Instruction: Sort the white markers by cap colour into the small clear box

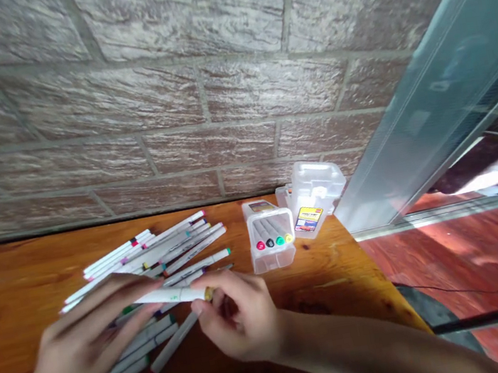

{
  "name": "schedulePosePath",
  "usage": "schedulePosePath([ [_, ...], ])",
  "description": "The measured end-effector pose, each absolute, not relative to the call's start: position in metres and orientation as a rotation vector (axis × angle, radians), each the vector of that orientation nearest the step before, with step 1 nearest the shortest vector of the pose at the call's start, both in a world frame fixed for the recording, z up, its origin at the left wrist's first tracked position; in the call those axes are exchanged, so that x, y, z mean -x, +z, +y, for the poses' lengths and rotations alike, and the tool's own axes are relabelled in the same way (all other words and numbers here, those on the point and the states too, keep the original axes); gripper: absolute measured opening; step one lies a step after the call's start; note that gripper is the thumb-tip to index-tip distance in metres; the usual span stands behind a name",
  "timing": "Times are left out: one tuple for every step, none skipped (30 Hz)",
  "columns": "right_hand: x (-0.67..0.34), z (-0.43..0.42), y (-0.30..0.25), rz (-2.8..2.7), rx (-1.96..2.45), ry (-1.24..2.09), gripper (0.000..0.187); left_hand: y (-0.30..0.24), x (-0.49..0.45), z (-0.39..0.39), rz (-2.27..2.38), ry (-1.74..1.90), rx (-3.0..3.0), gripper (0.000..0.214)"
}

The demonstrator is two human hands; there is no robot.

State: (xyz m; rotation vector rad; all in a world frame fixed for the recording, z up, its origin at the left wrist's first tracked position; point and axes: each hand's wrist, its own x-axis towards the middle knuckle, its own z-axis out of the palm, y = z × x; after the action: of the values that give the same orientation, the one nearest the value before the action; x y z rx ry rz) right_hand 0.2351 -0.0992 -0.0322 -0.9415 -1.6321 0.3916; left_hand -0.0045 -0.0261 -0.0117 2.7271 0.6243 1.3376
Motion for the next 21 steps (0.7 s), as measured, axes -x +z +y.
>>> schedulePosePath([
  [-0.235, -0.1, -0.031, -1.629, 0.937, 0.39, 0.019, -0.012, 0.003, -0.026, 0.615, 1.364, -2.718, 0.028],
  [-0.236, -0.1, -0.029, -1.627, 0.934, 0.392, 0.02, -0.011, 0.001, -0.026, 0.6, 1.389, -2.711, 0.029],
  [-0.236, -0.101, -0.028, -1.622, 0.933, 0.397, 0.02, -0.01, 0.0, -0.026, 0.587, 1.412, -2.704, 0.03],
  [-0.236, -0.102, -0.026, -1.617, 0.937, 0.406, 0.02, -0.01, -0.002, -0.026, 0.578, 1.433, -2.696, 0.03],
  [-0.237, -0.102, -0.024, -1.615, 0.944, 0.418, 0.019, -0.009, -0.004, -0.026, 0.567, 1.456, -2.69, 0.03],
  [-0.237, -0.103, -0.021, -1.612, 0.951, 0.429, 0.018, -0.008, -0.006, -0.026, 0.567, 1.476, -2.682, 0.028],
  [-0.237, -0.104, -0.019, -1.61, 0.954, 0.436, 0.017, -0.007, -0.007, -0.027, 0.564, 1.495, -2.675, 0.026],
  [-0.237, -0.105, -0.016, -1.606, 0.953, 0.44, 0.016, -0.006, -0.008, -0.028, 0.572, 1.504, -2.671, 0.024],
  [-0.238, -0.106, -0.013, -1.605, 0.947, 0.443, 0.016, -0.006, -0.009, -0.028, 0.58, 1.506, -2.67, 0.023],
  [-0.238, -0.108, -0.009, -1.606, 0.935, 0.442, 0.016, -0.005, -0.009, -0.029, 0.586, 1.504, -2.672, 0.023],
  [-0.239, -0.109, -0.006, -1.609, 0.921, 0.437, 0.016, -0.005, -0.01, -0.029, 0.587, 1.5, -2.675, 0.023],
  [-0.241, -0.111, -0.002, -1.614, 0.91, 0.428, 0.017, -0.004, -0.01, -0.029, 0.586, 1.495, -2.675, 0.024],
  [-0.245, -0.112, 0.001, -1.621, 0.907, 0.417, 0.018, -0.004, -0.01, -0.029, 0.577, 1.49, -2.676, 0.024],
  [-0.249, -0.114, 0.005, -1.627, 0.909, 0.404, 0.019, -0.005, -0.01, -0.028, 0.576, 1.485, -2.67, 0.025],
  [-0.255, -0.116, 0.008, -1.63, 0.914, 0.388, 0.02, -0.005, -0.01, -0.028, 0.576, 1.48, -2.667, 0.026],
  [-0.261, -0.118, 0.011, -1.627, 0.927, 0.382, 0.022, -0.006, -0.011, -0.027, 0.584, 1.474, -2.666, 0.027],
  [-0.269, -0.119, 0.013, -1.62, 0.935, 0.378, 0.022, -0.006, -0.012, -0.027, 0.606, 1.462, -2.665, 0.028],
  [-0.278, -0.121, 0.015, -1.602, 0.946, 0.385, 0.023, -0.006, -0.014, -0.027, 0.635, 1.439, -2.668, 0.03],
  [-0.287, -0.122, 0.016, -1.574, 0.982, 0.427, 0.021, -0.005, -0.017, -0.028, 0.659, 1.419, -2.669, 0.03],
  [-0.296, -0.123, 0.016, -1.537, 1.01, 0.479, 0.019, -0.004, -0.021, -0.029, 0.697, 1.371, -2.655, 0.03],
  [-0.304, -0.123, 0.016, -1.517, 1.029, 0.535, 0.017, -0.003, -0.026, -0.03, 0.688, 1.328, -2.624, 0.028],
])
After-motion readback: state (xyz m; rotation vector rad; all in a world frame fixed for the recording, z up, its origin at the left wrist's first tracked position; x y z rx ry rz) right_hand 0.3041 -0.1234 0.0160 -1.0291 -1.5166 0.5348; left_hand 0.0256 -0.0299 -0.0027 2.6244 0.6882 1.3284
